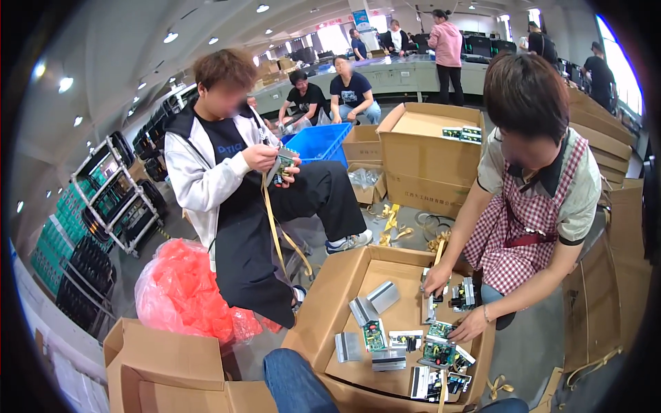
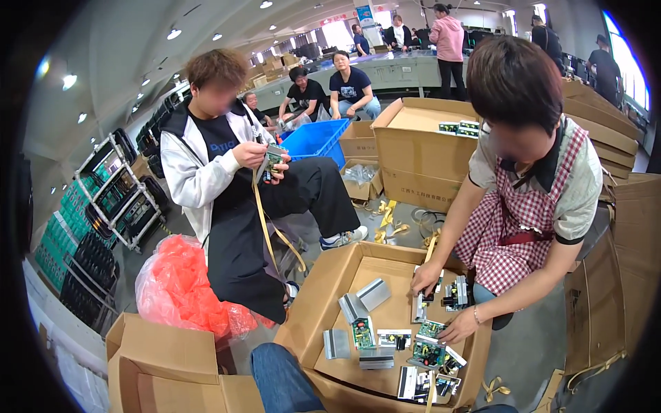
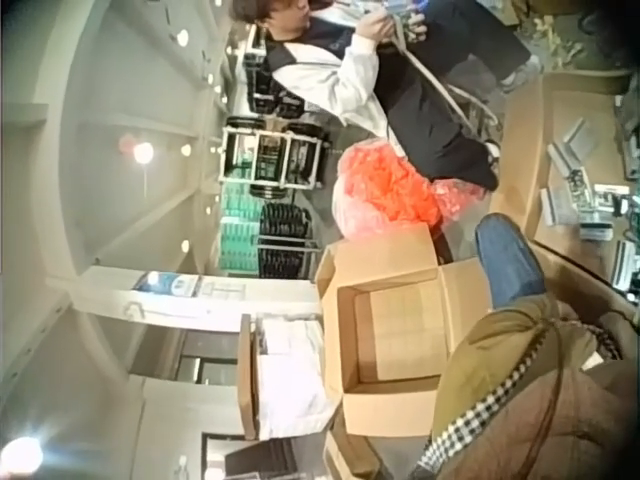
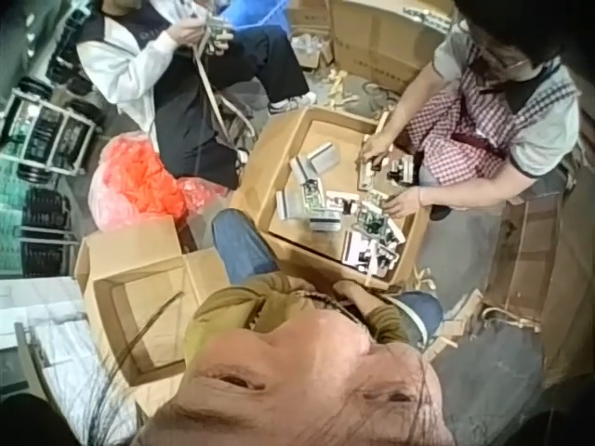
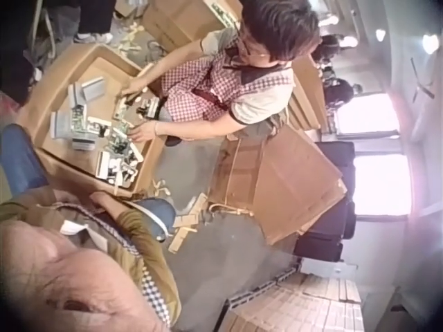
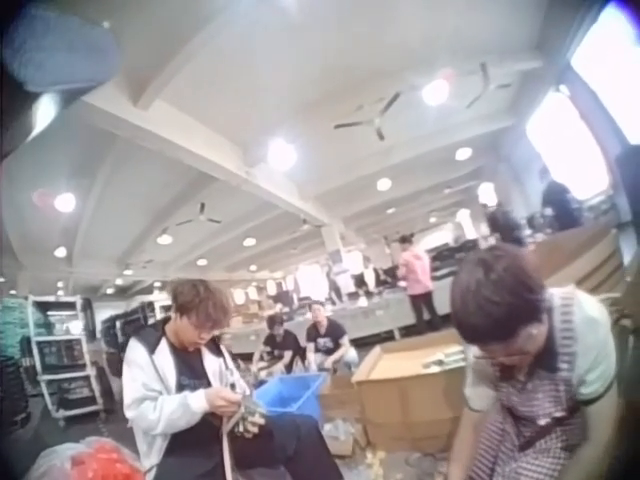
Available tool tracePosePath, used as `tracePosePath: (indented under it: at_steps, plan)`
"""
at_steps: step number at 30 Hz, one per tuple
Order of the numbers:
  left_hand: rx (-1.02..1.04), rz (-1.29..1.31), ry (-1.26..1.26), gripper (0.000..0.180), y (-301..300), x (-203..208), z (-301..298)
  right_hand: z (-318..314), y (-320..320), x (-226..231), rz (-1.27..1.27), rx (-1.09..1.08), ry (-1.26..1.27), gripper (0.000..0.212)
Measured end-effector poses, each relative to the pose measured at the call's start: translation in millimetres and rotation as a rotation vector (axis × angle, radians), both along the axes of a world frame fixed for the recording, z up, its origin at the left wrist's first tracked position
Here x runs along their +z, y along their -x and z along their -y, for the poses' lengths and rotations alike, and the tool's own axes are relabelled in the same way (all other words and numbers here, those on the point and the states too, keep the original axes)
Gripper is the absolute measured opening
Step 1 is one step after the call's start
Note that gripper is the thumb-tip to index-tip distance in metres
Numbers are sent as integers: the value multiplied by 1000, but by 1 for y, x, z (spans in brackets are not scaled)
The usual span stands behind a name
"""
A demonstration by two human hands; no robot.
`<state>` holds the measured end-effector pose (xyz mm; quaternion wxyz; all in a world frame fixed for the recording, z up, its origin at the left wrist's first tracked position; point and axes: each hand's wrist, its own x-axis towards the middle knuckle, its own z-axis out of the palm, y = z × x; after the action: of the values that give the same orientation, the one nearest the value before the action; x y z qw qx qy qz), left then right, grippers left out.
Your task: Packing electronic circuit boards and components into cardboard shipping boxes with dividers.
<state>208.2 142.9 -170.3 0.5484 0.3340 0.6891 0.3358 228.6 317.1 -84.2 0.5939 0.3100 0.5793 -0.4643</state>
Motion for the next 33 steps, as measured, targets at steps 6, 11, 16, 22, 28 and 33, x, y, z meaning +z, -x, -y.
tracePosePath:
  at_steps: [6, 11, 16, 22, 28, 33]
  plan:
    - [-19, -85, -51, 32, 19, 41, 14, 7, 0, -71, -412, 879, 157, 26]
    - [168, -334, -212, 13, 14, 87, 37, 25, 19, -8, -976, 1168, -22, 26]
    - [617, 81, -166, 6, 9, 112, 18, 18, 21, 26, -894, 1092, -177, 25]
    - [951, 446, -139, 8, 4, 135, 14, 12, 9, 64, -1227, 835, -179, 25]
    - [913, 495, -96, 10, 2, 78, 24, 28, -4, 78, -1245, 650, -291, 29]
    - [960, 466, -67, 6, 4, 129, 19, 29, -5, 70, -1263, 713, -403, 31]
